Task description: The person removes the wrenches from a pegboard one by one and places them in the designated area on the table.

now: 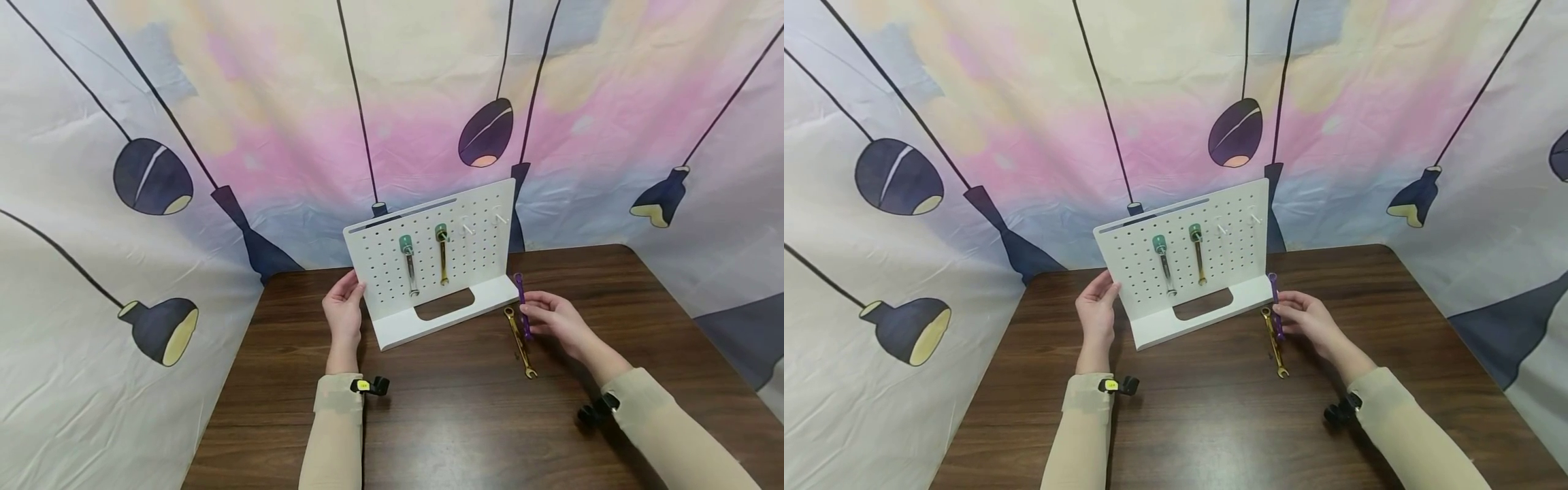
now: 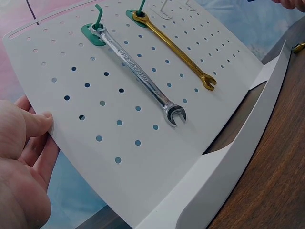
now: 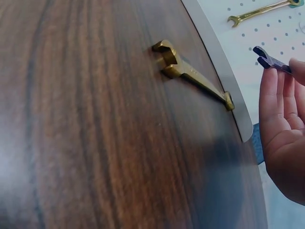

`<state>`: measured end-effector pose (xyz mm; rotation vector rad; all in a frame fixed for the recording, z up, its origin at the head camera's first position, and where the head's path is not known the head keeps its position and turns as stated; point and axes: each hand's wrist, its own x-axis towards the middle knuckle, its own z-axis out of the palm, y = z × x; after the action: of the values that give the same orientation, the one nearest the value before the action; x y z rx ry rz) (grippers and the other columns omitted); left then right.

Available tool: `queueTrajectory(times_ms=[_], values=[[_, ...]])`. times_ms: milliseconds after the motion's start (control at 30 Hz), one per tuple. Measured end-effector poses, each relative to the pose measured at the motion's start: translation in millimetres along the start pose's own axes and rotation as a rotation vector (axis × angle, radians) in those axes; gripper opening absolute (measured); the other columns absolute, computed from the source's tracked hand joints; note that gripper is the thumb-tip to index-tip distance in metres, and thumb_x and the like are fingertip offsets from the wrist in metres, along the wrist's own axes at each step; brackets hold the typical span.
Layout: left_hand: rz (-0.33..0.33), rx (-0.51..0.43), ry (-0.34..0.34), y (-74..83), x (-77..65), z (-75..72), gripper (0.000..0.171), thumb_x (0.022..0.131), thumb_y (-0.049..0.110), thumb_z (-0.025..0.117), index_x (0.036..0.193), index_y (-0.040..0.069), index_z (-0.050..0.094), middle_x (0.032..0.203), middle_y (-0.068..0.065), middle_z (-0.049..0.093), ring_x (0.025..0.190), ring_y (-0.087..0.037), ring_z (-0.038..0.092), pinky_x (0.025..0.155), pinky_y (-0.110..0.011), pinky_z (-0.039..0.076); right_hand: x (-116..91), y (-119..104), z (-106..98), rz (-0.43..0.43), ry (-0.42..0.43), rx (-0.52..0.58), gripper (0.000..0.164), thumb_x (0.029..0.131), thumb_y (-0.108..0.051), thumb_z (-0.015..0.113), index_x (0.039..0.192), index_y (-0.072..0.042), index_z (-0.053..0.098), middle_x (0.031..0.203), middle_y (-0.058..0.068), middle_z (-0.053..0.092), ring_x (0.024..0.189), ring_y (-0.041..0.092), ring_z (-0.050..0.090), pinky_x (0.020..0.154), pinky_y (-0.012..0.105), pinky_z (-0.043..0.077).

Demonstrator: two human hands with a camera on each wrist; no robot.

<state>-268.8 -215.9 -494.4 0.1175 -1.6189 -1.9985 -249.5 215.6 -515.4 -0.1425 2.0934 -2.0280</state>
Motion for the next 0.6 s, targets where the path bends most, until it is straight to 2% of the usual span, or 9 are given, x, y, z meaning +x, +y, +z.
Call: queueTrajectory(times_ms=[267, 600], values=[[0.002, -0.007, -0.013, 24.7, -12.6, 4.9, 0.029, 0.095, -0.014, 0.073, 0.123, -0.008, 0.075, 0.108, -0.006, 0.081, 0.096, -0.018, 0.073, 0.087, -0.023, 0.058, -5.7, 3.8, -5.4, 0.01, -0.004, -0.02, 0.053, 0.108, -0.015, 0.067, 0.145, 0.015, 0.045, 0.116, 0.001, 0.073, 0.095, 0.006, 0.069, 0.078, 0.029, 0.063], [0.013, -0.007, -0.017, 25.4, -12.1, 5.3, 0.029, 0.095, -0.015, 0.072, 0.123, -0.01, 0.074, 0.108, -0.006, 0.081, 0.096, -0.018, 0.073, 0.087, -0.023, 0.059, -13.9, 6.1, -14.1, 0.042, -0.009, -0.1, 0.051, 0.107, -0.017, 0.068, 0.142, 0.015, 0.048, 0.12, 0.012, 0.071, 0.094, 0.008, 0.068, 0.079, 0.03, 0.062]])
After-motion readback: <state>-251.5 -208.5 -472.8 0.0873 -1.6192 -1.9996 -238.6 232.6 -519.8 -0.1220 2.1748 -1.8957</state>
